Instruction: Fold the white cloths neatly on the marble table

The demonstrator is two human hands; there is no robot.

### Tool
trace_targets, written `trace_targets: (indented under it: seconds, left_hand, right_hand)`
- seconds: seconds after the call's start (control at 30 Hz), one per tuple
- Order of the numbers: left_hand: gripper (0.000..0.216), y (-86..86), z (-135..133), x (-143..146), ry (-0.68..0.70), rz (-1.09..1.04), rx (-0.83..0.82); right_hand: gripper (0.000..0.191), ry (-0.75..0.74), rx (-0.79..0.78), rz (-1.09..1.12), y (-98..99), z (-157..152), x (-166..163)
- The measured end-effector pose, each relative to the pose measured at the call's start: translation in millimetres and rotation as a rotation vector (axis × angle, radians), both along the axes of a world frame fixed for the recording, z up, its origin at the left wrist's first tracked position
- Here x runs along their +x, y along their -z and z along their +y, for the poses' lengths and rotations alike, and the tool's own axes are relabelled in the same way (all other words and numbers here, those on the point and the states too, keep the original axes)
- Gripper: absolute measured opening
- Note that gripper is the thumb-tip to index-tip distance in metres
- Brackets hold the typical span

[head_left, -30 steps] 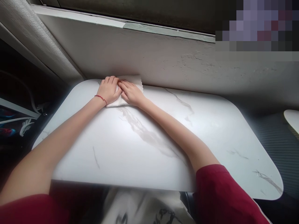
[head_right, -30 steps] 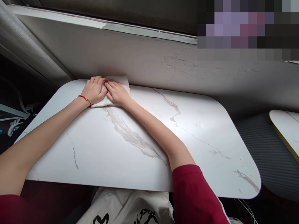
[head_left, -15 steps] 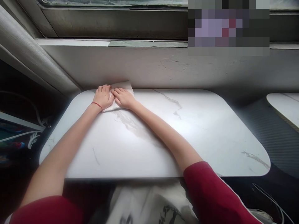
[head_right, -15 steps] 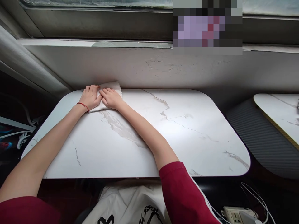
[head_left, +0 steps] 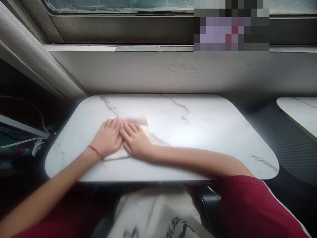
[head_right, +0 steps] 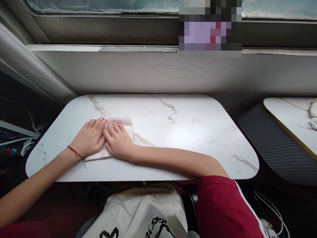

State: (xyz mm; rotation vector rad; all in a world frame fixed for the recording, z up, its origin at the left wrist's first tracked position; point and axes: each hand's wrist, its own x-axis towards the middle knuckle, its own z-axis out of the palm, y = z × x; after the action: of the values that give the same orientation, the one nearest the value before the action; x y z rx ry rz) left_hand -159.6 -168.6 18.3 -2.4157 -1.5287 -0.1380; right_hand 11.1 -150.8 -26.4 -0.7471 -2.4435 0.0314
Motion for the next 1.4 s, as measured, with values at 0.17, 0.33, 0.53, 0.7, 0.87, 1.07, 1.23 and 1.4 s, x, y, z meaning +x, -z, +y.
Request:
trace_targets:
  seconds: [0.17,0.33,0.53,0.7,0.87,1.07,1.23,1.4]
  left_hand:
    - [0.051,2.1,-58,-8,0.031,0.006,0.057]
    - [0.059,7.9,-82,-37,-0.069,-0.087,0.033]
    - [0.063,15.7,-79,-77,-0.231,-0.216,-0.061]
    - [0.062,14.5,-54,-101,-0.302,-0.233,-0.112]
    - [0.062,6.8,-3,-114,-0.355,-0.201,-0.145]
    - [0.062,7.5,76,-102,-0.333,-0.175,-0.139]
    - [0.061,12.7,130,-75,-0.298,-0.187,-0.135]
    - [0.061,17.8,152,-47,-0.336,-0.225,-0.095]
  right_hand:
    - [0.043,-0.066,-0.021,-0.019,-8.2,-51,4]
    - [0.045,-0.127,0.026,-0.059,-13.8,-56,-20]
    - [0.047,-0.231,0.019,-0.087,-14.6,-37,-64]
    - [0.045,-0.266,0.041,-0.062,-9.3,-6,-95]
    - [0.042,-0.274,0.037,-0.107,-6.3,46,-118]
    - [0.045,-0.18,0.008,-0.13,-3.2,109,-115]
    - [0.048,-0.091,-0.031,-0.176,-2.3,153,-90]
    - [0.046,-0.101,-0.03,-0.161,-3.1,180,-63]
